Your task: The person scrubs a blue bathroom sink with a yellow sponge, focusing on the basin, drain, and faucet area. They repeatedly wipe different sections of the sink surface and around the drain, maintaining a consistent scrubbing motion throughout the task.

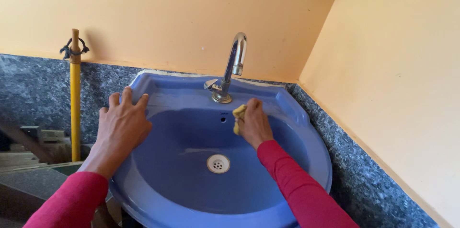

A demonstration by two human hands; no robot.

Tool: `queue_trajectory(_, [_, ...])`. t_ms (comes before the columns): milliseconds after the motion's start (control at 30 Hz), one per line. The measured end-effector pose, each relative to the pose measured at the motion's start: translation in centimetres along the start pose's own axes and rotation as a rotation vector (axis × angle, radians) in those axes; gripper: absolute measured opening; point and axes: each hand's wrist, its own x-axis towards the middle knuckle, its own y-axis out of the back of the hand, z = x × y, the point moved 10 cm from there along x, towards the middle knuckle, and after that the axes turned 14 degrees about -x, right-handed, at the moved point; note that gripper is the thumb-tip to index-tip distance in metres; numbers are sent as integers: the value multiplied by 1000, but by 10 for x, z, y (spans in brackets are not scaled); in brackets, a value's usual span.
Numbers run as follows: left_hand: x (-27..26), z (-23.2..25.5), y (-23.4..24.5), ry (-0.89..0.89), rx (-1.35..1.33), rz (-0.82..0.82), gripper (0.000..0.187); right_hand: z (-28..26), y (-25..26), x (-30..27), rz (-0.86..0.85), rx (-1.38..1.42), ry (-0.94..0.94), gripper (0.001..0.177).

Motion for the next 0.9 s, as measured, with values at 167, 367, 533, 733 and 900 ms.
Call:
queue_trajectory(167, [-1,21,-8,-179,231,11,44,-53,4,-3,88,98,327,56])
queue_trajectory(367, [18,19,-30,-138,95,-82,46,38,24,12,273,13,-85,38])
queue_trajectory(533, [56,7,-45,159,12,-182,23,100,12,14,305,-120,-295,27])
queue_trajectory(733, [59,29,-35,78,12,79,18,-11,-5,22,176,96,252,34])
queue_trajectory(900, [64,31,-35,60,37,73,18,23,11,32,67,-99,45,39])
